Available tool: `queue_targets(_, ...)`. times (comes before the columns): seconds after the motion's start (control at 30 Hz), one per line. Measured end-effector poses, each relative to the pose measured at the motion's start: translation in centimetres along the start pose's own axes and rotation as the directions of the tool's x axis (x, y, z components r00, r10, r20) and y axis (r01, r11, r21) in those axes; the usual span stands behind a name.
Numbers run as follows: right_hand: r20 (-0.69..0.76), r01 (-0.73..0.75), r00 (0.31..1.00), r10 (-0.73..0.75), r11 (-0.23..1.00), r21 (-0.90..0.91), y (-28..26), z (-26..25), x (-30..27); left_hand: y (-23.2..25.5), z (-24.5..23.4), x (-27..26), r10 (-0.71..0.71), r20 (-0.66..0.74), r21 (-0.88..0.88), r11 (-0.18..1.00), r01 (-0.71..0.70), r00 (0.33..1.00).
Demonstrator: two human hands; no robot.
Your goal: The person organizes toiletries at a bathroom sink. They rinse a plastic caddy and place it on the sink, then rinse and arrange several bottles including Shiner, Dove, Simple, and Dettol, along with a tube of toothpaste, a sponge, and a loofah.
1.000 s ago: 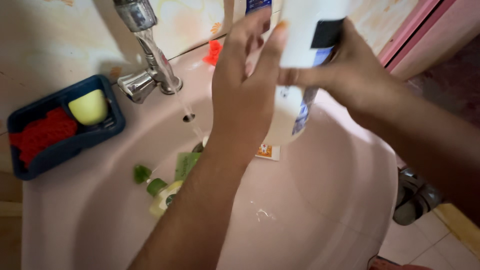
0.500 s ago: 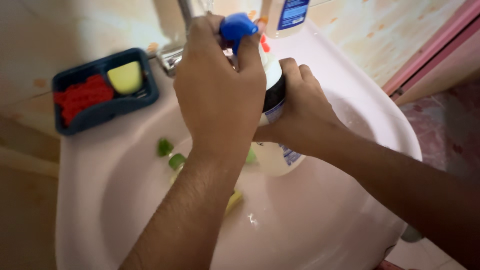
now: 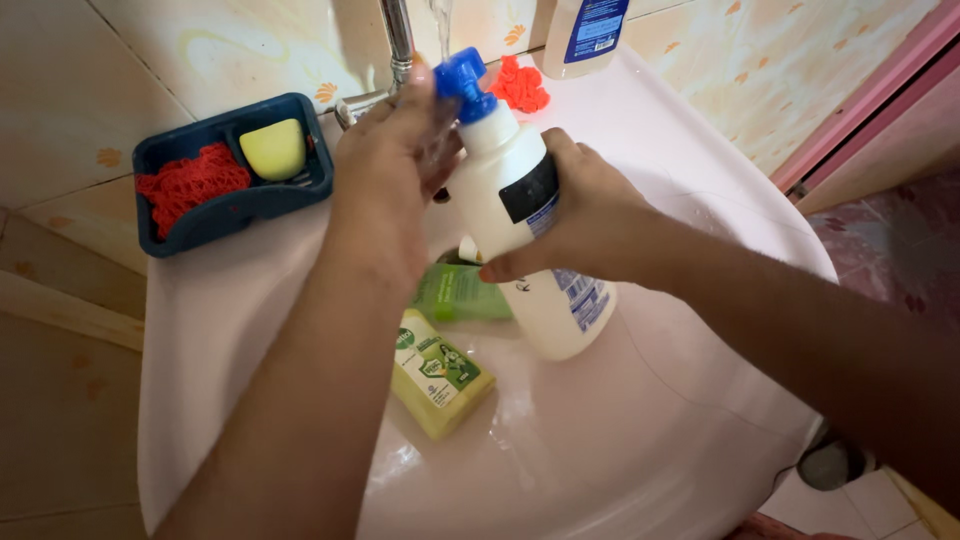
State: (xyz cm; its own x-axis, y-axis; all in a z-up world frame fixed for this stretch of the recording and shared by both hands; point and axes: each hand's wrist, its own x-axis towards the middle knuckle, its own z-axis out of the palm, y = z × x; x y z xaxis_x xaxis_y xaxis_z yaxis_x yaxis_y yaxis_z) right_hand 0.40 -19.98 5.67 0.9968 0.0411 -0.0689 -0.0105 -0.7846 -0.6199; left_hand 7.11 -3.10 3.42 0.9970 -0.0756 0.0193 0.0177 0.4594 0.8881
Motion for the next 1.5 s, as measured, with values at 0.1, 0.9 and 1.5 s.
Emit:
queue_targets(0.1,0.117,-0.054,0.993,0.032,0.981,0.187,-0.6,-0.5,-0.4,0.4,-0.7,0.5,-0.118,0.079,0.004,0.993,0.118,0.99)
queue_targets(0.9,0.394,-0.006,0.861,-0.32,0.77,0.638,0.9,-1.1,0.6,3.5,0.9,-0.7,-0.118,0.369,0.168,0.984,0.059,0.922)
queue_targets(1.5,0.334,-0.162,0.892,-0.305,0.475,0.865,4.2,1.8,-1.2,1.4,3.3,-3.1,-0.026,0.264,0.725,0.665,-0.181,0.964)
